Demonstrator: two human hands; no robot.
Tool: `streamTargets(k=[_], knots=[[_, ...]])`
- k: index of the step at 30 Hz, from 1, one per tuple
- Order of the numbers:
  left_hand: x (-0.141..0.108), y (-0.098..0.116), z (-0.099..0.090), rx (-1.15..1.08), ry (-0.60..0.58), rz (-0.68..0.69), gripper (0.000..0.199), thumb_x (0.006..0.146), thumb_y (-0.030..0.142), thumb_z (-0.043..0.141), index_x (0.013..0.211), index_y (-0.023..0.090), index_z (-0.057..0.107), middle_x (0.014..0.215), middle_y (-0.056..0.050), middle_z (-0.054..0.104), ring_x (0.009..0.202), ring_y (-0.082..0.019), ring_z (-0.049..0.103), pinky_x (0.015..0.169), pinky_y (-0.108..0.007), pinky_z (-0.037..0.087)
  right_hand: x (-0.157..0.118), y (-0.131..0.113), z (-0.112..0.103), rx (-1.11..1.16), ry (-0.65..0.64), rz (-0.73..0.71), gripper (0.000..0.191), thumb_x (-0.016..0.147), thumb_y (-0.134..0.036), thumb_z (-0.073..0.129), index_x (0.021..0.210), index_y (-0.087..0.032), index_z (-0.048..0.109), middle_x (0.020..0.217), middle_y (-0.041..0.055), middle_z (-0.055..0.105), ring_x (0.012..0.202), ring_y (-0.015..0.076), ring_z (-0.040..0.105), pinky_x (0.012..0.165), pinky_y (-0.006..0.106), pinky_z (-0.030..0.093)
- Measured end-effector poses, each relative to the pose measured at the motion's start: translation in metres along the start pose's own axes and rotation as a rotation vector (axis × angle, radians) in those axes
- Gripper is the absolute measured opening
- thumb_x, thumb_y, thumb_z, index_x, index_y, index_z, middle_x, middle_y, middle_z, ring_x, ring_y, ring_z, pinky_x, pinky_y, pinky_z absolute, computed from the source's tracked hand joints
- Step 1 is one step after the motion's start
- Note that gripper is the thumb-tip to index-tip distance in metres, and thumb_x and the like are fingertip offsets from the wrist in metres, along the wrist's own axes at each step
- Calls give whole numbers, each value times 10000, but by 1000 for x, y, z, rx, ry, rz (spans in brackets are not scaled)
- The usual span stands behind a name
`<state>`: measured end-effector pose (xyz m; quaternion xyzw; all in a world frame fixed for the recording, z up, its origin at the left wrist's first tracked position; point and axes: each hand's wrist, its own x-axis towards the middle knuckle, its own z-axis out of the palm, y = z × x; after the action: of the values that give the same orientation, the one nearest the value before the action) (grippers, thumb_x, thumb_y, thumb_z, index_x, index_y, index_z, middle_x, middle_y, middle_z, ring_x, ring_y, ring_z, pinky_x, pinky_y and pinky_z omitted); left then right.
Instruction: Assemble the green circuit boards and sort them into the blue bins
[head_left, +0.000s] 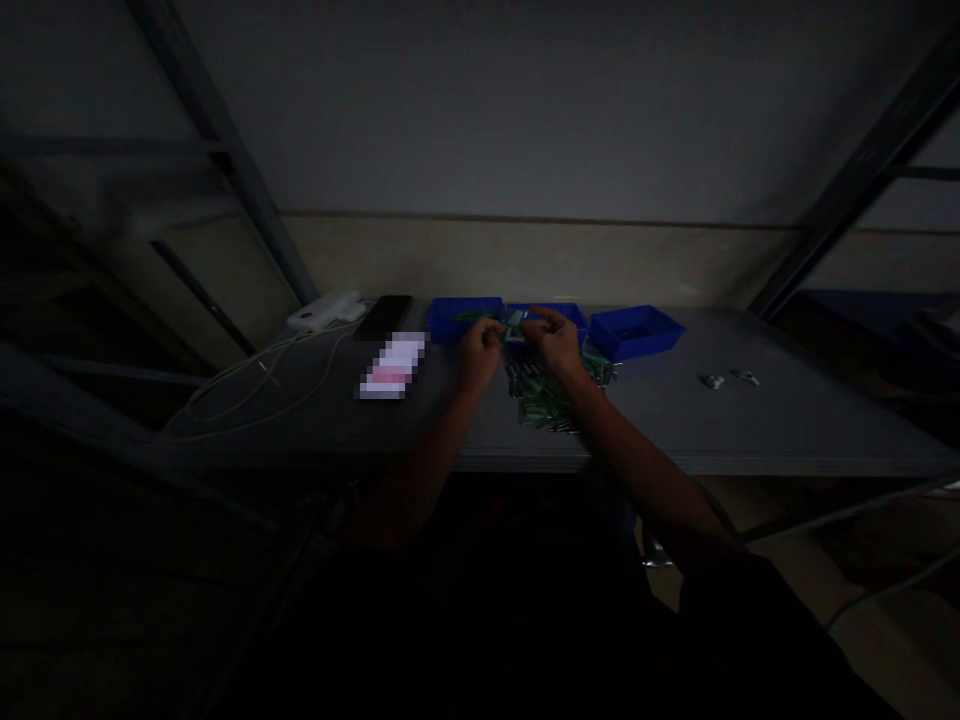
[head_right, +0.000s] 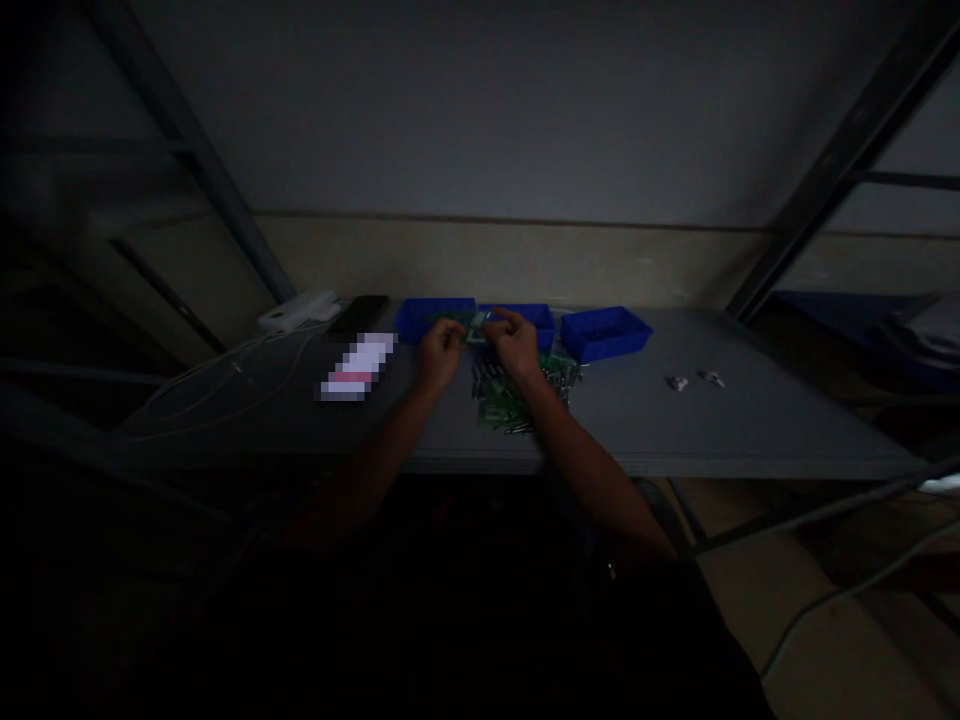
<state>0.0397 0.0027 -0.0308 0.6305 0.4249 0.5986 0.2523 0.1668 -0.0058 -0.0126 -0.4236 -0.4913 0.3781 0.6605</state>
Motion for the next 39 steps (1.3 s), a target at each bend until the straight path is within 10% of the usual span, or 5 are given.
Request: streamTargets(k=[10,17,39], knots=[[3,7,-1,-146,-117,-301,201,726,330,521,755,170,638,742,-28,635,685,-144,568,621,-245,422,-2,-4,-6,-258,-13,-383,21,641,-200,522,653,-187,533,815,37,602,810,162,564,737,295,453],[4,14,-6,-314,-81,-549,487,749,601,447,807,161,647,745,-46,640,543,-104,531,499,-230,361,-6,-8,-5,-429,-55,-574,81,616,-118,517,585,-193,522,984,69,543,991,199,510,889,354,408],[5,3,-4,-450,-49,-384,186,702,342,624,751,169,577,638,25,529,544,-77,485,495,-201,354,-9,-8,-3,-266,-144,-172,359,665,-242,534,1019,-186,515,573,-72,483,522,104,447,533,227,368]])
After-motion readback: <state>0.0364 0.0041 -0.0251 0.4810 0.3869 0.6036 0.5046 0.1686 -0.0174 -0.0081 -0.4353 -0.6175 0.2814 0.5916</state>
